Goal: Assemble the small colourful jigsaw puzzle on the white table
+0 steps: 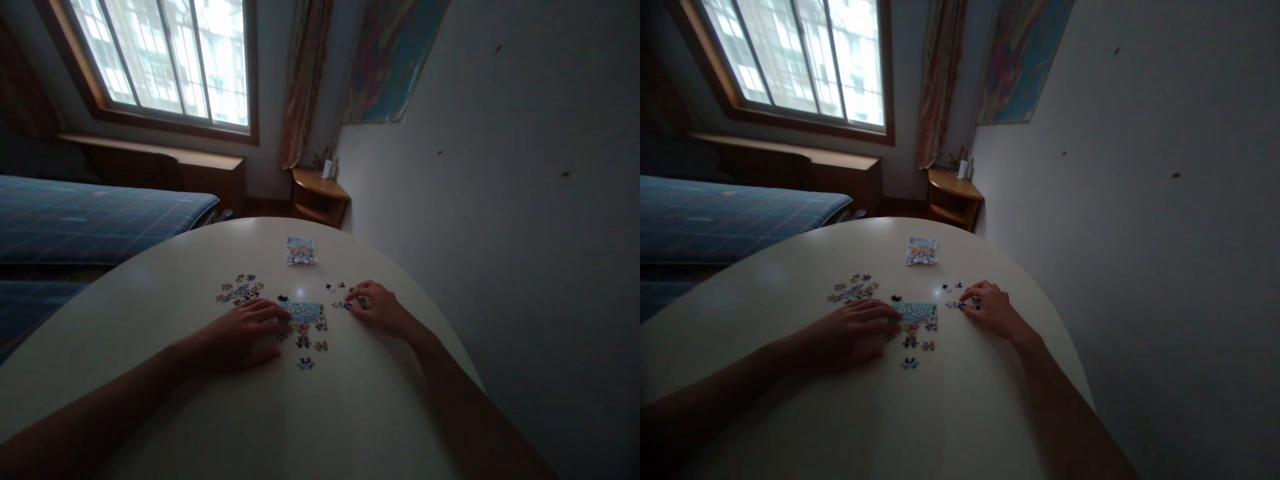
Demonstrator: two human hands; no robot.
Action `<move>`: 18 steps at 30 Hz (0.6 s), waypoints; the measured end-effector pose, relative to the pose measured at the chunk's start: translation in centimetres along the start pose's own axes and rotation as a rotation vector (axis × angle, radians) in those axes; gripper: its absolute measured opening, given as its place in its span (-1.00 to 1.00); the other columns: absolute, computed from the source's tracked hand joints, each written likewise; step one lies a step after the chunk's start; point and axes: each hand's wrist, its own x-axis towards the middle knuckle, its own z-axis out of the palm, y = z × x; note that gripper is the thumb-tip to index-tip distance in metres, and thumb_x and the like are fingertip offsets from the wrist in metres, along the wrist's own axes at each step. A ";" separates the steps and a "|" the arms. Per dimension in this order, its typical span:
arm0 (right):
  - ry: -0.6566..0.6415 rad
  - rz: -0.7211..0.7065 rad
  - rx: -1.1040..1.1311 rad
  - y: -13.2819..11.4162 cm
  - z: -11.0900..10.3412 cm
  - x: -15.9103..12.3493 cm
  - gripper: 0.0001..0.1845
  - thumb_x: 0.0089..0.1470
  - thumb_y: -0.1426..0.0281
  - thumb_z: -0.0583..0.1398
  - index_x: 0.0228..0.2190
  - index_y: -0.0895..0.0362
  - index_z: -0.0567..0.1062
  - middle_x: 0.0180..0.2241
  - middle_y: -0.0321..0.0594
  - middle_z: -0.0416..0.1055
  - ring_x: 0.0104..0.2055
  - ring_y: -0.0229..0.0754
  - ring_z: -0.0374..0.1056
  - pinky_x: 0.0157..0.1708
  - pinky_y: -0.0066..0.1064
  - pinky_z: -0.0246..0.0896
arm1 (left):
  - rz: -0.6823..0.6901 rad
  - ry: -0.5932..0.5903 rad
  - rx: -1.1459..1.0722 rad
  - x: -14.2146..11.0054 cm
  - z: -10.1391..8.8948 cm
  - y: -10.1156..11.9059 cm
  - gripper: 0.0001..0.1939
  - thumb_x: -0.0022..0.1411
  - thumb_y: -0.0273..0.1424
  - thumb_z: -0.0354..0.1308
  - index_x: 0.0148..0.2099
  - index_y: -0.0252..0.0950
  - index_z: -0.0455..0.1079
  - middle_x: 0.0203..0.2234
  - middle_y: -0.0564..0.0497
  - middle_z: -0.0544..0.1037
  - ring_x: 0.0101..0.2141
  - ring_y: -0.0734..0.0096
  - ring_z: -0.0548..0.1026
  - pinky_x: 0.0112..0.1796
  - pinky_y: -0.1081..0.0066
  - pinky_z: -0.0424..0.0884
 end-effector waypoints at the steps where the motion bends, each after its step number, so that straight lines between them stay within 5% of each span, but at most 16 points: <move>1: 0.008 -0.013 0.018 0.5 -0.4 0.0 -0.78 0.05 0.36 0.26 -0.21 0.00 0.61 -0.03 -0.13 0.45 0.03 0.01 0.34 0.04 -0.13 0.15 | 0.001 0.004 -0.002 0.0 0.0 0.0 -0.57 0.33 -0.23 0.13 0.22 -0.07 0.30 0.13 -0.04 0.42 0.10 0.11 0.38 0.11 0.04 0.35; 8: -0.001 0.113 0.074 3.4 -2.1 -0.4 -0.81 0.05 0.32 0.26 -0.29 0.11 0.62 -0.22 -0.10 0.56 -0.17 -0.06 0.44 -0.12 -0.26 0.26 | -0.012 0.016 -0.023 0.0 0.0 0.0 -0.59 0.32 -0.23 0.15 0.20 -0.05 0.32 0.12 -0.02 0.42 0.10 0.13 0.38 0.12 0.07 0.34; 18: -0.085 0.090 0.069 1.6 -0.7 -0.5 -0.73 0.00 0.24 0.31 -0.22 0.04 0.62 -0.17 -0.14 0.54 -0.12 -0.06 0.44 -0.10 -0.25 0.24 | -0.008 0.006 -0.010 0.0 -0.1 0.1 -0.59 0.31 -0.25 0.15 0.19 -0.07 0.33 0.12 -0.03 0.42 0.11 0.12 0.37 0.11 0.05 0.35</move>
